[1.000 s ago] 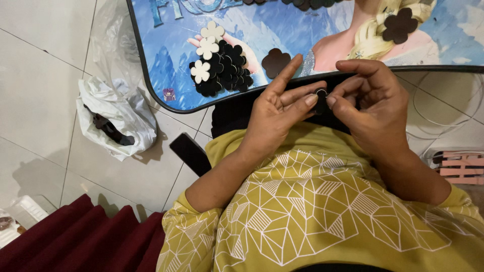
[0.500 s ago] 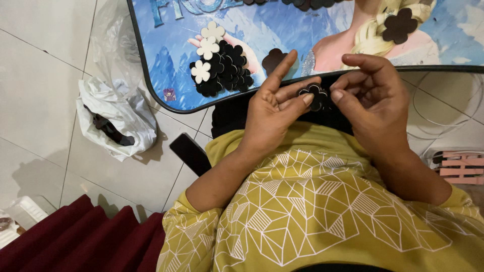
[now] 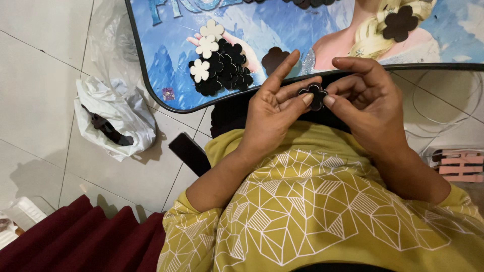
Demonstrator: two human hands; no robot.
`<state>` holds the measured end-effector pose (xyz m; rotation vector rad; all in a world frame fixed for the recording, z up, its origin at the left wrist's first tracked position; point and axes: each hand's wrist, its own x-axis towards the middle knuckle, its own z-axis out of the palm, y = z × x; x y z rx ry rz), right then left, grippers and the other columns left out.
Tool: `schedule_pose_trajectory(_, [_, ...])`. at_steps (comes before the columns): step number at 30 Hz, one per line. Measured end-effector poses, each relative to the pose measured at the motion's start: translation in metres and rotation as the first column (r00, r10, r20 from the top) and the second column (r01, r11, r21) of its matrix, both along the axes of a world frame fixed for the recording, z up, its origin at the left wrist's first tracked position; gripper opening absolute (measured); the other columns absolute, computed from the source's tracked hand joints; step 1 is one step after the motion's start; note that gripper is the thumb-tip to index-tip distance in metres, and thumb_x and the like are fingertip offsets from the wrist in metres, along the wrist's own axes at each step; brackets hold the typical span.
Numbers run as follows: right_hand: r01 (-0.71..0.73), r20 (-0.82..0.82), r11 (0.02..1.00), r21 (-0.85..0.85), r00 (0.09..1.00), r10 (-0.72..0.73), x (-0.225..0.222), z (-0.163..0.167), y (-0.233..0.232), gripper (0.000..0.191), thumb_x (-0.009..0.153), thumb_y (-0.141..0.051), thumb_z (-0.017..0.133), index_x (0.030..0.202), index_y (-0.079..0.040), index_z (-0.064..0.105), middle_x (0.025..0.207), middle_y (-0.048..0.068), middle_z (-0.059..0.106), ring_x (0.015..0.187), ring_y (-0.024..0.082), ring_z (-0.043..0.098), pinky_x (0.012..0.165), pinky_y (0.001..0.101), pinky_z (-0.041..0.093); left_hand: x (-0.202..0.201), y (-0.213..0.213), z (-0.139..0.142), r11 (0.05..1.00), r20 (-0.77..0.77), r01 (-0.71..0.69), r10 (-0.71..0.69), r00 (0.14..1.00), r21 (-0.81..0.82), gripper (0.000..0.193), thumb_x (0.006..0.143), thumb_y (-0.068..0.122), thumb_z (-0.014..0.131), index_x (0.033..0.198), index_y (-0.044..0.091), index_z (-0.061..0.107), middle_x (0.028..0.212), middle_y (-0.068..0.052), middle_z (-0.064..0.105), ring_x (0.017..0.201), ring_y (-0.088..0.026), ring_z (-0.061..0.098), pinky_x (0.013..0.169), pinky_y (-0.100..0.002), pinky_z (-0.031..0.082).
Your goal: The person sits on the floor with a lap desk covered in black and white foam flower cutouts. They pick up flower pieces, press and align layered petals together to build foam flowers, and set finished flowers onto a growing pile on the desk, repeating the assembly one flower at a time.
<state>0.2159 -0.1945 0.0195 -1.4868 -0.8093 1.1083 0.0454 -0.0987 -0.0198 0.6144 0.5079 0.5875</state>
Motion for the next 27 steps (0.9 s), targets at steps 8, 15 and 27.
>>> schedule_pose_trajectory(8, [0.018,-0.010,1.000,0.003,1.000,-0.018,-0.0007,-0.0011,-0.0004,0.052,0.099,0.011,0.068,0.147,0.001,0.052,0.103,0.006,0.069,0.091,0.005,0.063,0.082,0.0177,0.050,-0.0003,-0.0004,-0.0020,1.000,0.000,0.000,0.000,1.000,0.000,0.075,0.103,-0.008,0.063,0.167,0.007,0.028,0.137,-0.023,0.066,0.116,-0.015,0.068,0.102,-0.030,0.058])
schedule_pose_trajectory(15, [0.034,0.018,0.999,0.003,0.999,-0.034,0.0000,-0.0012,-0.0015,0.051,0.100,0.011,0.069,0.147,0.001,0.052,0.102,0.006,0.068,0.092,0.005,0.064,0.085,0.0182,0.051,0.0011,-0.0030,-0.0087,0.995,-0.049,-0.024,0.029,0.998,0.101,0.076,0.101,-0.005,0.069,0.167,0.005,0.032,0.122,-0.013,0.072,0.106,-0.010,0.069,0.094,-0.023,0.056])
schedule_pose_trajectory(27, [0.023,-0.001,1.000,0.008,1.000,-0.023,-0.0003,-0.0014,-0.0008,0.050,0.100,0.010,0.069,0.146,0.000,0.053,0.101,0.005,0.068,0.090,0.004,0.063,0.083,0.0177,0.050,0.0006,-0.0012,-0.0040,0.985,-0.144,-0.038,0.063,0.988,0.170,0.068,0.100,-0.002,0.072,0.160,0.001,0.041,0.106,-0.008,0.073,0.095,-0.008,0.069,0.083,-0.021,0.055])
